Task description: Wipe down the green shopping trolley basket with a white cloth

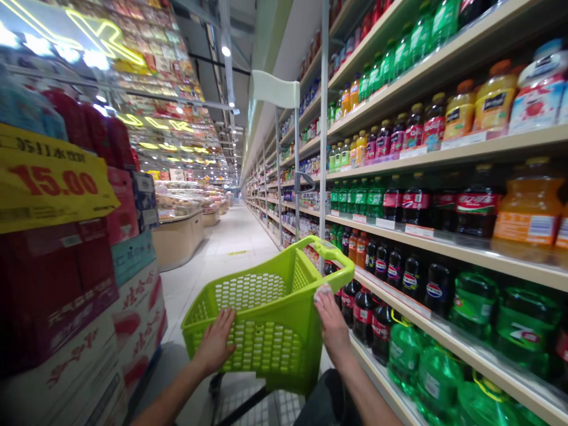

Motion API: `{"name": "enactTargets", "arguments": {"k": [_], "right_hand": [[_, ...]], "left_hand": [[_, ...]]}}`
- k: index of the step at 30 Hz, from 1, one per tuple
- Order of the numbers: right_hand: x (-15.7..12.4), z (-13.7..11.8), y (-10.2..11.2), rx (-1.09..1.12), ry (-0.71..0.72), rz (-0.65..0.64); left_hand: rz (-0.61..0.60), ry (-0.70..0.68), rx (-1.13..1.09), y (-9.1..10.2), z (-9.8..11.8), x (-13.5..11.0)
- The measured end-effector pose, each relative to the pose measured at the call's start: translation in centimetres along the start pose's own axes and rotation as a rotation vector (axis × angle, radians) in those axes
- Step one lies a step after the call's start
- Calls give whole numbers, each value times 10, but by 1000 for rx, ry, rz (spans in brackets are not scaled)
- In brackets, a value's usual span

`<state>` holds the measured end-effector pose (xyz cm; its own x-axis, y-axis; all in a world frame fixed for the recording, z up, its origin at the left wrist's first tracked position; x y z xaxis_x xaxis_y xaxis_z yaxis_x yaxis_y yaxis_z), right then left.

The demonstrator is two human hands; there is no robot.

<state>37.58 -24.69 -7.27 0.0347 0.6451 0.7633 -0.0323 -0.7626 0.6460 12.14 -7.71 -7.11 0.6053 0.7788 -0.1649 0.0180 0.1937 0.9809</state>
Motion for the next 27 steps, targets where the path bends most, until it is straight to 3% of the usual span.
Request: {"name": "enactTargets", "arguments": {"k": [2, 3, 5, 8, 10, 12, 16, 17, 23, 25, 27], "right_hand": [[-26, -23, -25, 43, 60, -15], [-31, -26, -27, 55, 75, -20], [-23, -19, -10, 59, 55, 5], [18, 9, 37, 44, -38, 133], [36, 18, 47, 36, -57, 158], [28, 9, 31, 39, -13, 93], [-23, -37, -28, 84, 232, -117], [-27, -44, -35, 91, 225, -142], [37, -54, -10, 107, 140, 29], [36, -61, -20, 83, 193, 30], [15, -75, -38, 69, 298, 12]], "left_hand": [[6, -8, 3, 0, -1, -1], [8, -13, 6, -1, -2, -1], [10, -23, 11, -2, -2, -1], [18, -31, 6, -4, -1, 0], [31, -38, 5, -5, -2, 0], [45, -51, 15, -6, -4, -1], [64, -71, 39, -8, -13, -2], [68, -74, 41, -8, -15, -3], [64, -90, 77, -5, -19, -8], [65, -60, 87, -4, -24, -10], [69, -4, 85, -5, -34, -11]]}}
Point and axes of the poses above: each hand's wrist, its own x-axis towards the middle knuckle, its own y-axis out of the back of the hand, z = x × y, the point moved 5 cm from there along x, towards the middle knuckle, and after that the axes turned 15 degrees about -z, right-handed, at the moved point
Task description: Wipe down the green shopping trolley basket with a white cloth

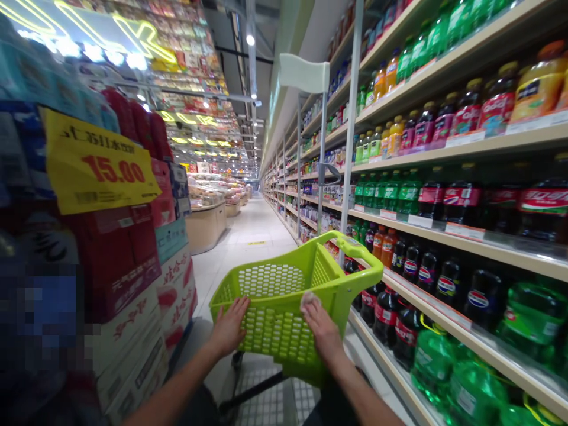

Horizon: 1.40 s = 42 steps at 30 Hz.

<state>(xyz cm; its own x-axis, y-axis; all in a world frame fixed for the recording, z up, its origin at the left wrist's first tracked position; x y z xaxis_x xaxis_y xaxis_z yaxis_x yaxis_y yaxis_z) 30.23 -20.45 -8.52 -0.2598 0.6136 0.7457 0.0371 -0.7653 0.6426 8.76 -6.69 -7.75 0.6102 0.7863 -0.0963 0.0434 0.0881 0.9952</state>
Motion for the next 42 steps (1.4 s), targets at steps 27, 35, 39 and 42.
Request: {"name": "enactTargets", "arguments": {"k": [27, 35, 39, 42], "right_hand": [[94, -189, -117, 180, 154, -267], [98, -159, -87, 178, 116, -117], [72, -140, -93, 139, 63, -127], [36, -141, -102, 146, 56, -152]], "left_hand": [[12, 4, -408, 8, -85, -24], [1, 43, -340, 3, -79, -23], [-39, 99, -253, 3, -74, -22], [-67, 125, -188, 5, -68, -20]]}}
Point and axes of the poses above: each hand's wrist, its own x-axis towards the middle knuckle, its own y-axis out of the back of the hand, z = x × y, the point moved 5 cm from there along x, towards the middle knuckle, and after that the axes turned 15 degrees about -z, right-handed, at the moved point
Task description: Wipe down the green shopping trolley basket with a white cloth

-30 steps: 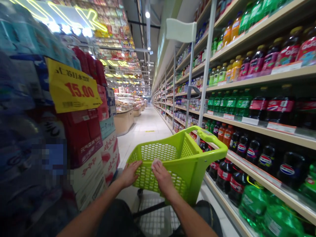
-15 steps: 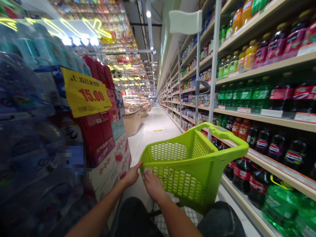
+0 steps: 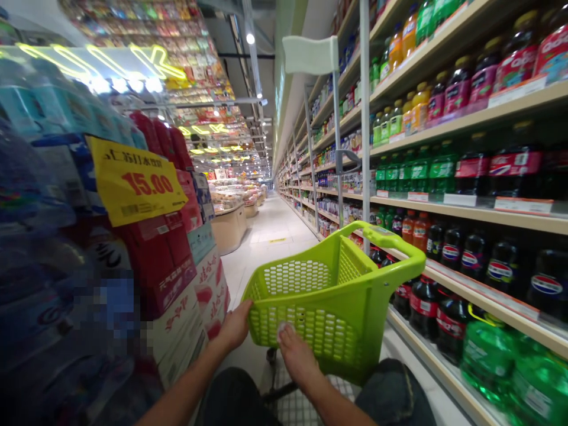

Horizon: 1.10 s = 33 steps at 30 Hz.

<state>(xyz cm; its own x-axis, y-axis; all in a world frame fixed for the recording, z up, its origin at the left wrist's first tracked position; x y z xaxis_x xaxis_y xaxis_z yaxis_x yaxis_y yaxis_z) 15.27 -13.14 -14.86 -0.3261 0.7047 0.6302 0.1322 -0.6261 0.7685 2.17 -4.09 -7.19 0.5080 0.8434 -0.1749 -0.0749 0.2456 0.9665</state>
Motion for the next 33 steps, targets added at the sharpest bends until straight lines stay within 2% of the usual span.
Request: {"name": "enactTargets", "arguments": {"k": [2, 5, 7, 9, 12, 14, 19, 21, 25, 27, 31, 33], "right_hand": [[-3, 2, 9, 18, -14, 13], [17, 16, 42, 49, -63, 69], [23, 28, 55, 32, -97, 90], [10, 34, 51, -12, -87, 88], [-27, 32, 33, -88, -72, 78], [-39, 33, 33, -111, -103, 75], [-17, 49, 71, -71, -149, 94], [-20, 54, 71, -80, -163, 87], [-49, 52, 56, -116, -144, 60], [-50, 56, 65, -106, -157, 65], [-29, 79, 101, -93, -203, 99], [-32, 87, 102, -116, -204, 101]], "left_hand": [[-8, 1, 38, 0, 8, 3], [-10, -66, 89, -2, 29, 7], [-4, -117, 115, -5, 44, 9], [7, -126, 131, -7, 55, 8], [18, -95, 158, -11, 62, 8], [22, -101, 190, -14, 67, 9], [77, -251, 224, -25, 99, 13], [84, -255, 216, -27, 107, 13], [56, -253, 223, -28, 112, 13], [56, -273, 228, -27, 117, 12], [69, -329, 231, -27, 136, 11], [77, -339, 231, -28, 144, 10]]}}
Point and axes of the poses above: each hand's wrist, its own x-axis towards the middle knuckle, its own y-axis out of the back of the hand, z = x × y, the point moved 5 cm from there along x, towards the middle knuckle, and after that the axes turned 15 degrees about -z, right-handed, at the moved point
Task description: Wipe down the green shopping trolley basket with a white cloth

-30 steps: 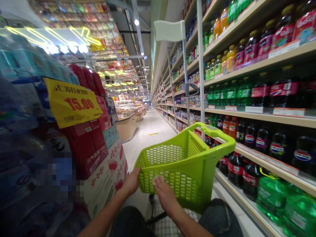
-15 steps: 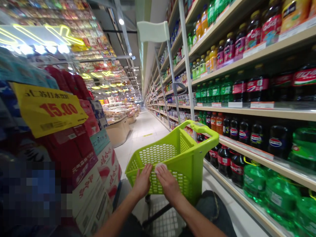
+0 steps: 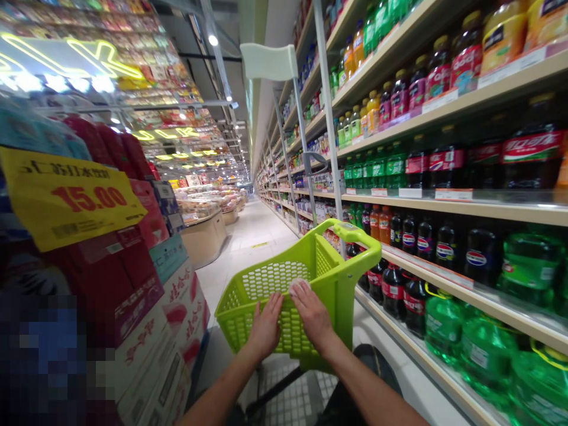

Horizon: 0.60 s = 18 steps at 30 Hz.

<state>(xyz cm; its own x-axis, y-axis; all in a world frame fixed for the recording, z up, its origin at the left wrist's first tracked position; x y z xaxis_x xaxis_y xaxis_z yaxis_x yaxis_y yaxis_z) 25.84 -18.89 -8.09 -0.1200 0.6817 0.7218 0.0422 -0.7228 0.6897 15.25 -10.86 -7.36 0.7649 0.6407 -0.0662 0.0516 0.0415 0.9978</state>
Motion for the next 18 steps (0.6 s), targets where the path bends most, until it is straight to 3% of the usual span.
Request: {"name": "enactTargets", "arguments": {"k": [5, 7, 10, 12, 18], "right_hand": [[-44, 1, -19, -67, 76, -7], [-38, 5, -5, -52, 40, 0], [-8, 19, 27, -21, -23, 49], [1, 29, 36, -36, -34, 89], [-49, 33, 5, -83, -2, 27]], "left_hand": [[23, -23, 41, 2, 8, 3], [30, -30, 51, 4, 11, 6], [41, -51, 63, 7, 22, 9], [44, -65, 75, 9, 31, 11], [47, -113, 87, 8, 42, 16]]}}
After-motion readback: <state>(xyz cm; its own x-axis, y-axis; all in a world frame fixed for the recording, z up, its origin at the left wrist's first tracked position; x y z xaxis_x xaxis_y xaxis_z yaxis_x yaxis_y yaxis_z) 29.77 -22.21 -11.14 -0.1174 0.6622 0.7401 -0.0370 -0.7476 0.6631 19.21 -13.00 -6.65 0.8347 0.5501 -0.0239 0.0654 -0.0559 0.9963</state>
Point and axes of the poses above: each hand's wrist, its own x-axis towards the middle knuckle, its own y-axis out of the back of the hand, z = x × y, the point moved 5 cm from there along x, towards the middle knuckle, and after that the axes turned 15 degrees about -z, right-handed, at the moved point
